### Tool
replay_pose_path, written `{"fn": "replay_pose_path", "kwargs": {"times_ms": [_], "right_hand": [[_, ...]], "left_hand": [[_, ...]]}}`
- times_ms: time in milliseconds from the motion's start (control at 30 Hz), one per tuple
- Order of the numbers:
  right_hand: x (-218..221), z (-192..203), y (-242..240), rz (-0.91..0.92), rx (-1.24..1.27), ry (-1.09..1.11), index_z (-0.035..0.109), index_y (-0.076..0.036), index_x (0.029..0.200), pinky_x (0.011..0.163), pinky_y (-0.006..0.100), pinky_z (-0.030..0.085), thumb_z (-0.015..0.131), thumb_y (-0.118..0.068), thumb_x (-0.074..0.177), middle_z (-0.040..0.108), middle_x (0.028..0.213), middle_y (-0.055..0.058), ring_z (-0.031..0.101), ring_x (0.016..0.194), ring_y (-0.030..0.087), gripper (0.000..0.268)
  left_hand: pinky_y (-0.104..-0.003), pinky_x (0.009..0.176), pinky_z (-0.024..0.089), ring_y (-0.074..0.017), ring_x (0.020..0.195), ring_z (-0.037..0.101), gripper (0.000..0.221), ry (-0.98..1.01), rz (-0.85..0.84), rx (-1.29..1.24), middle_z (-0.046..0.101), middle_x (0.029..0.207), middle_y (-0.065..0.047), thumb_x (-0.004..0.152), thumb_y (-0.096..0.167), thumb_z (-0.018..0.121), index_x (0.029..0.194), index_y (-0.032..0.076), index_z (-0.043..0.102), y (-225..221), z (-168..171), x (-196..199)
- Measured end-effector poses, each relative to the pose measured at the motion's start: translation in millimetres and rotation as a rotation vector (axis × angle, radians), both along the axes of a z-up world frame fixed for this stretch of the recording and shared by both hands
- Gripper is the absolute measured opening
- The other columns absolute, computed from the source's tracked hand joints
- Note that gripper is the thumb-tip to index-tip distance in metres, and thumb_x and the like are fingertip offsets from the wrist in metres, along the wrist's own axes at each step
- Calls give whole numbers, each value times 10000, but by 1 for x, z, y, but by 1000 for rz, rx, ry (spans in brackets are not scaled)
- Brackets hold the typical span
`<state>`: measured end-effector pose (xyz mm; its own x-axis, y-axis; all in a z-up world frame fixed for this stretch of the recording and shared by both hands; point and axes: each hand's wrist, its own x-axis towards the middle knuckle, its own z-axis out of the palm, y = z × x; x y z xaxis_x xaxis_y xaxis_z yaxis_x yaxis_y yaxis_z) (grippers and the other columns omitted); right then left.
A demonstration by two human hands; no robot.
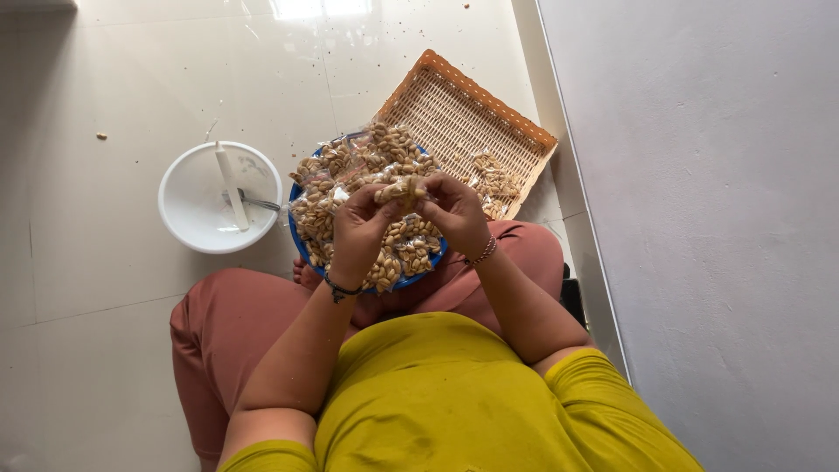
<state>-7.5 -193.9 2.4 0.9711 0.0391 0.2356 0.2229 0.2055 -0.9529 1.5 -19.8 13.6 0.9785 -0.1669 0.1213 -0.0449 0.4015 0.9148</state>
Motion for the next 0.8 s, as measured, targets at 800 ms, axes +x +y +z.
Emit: {"fn": "replay_pose_path", "kwargs": {"times_ms": [800], "right_hand": [[14,-30,-9,96,-76,199,582,-9,1075,644,315,628,774,-76,932,600,854,68,676,782,144,248]], "left_hand": [[-305,778,582,-117,881,662,90,32,106,147,670,879,-38,991,102,719,1050,51,675,-6,-18,8]]}}
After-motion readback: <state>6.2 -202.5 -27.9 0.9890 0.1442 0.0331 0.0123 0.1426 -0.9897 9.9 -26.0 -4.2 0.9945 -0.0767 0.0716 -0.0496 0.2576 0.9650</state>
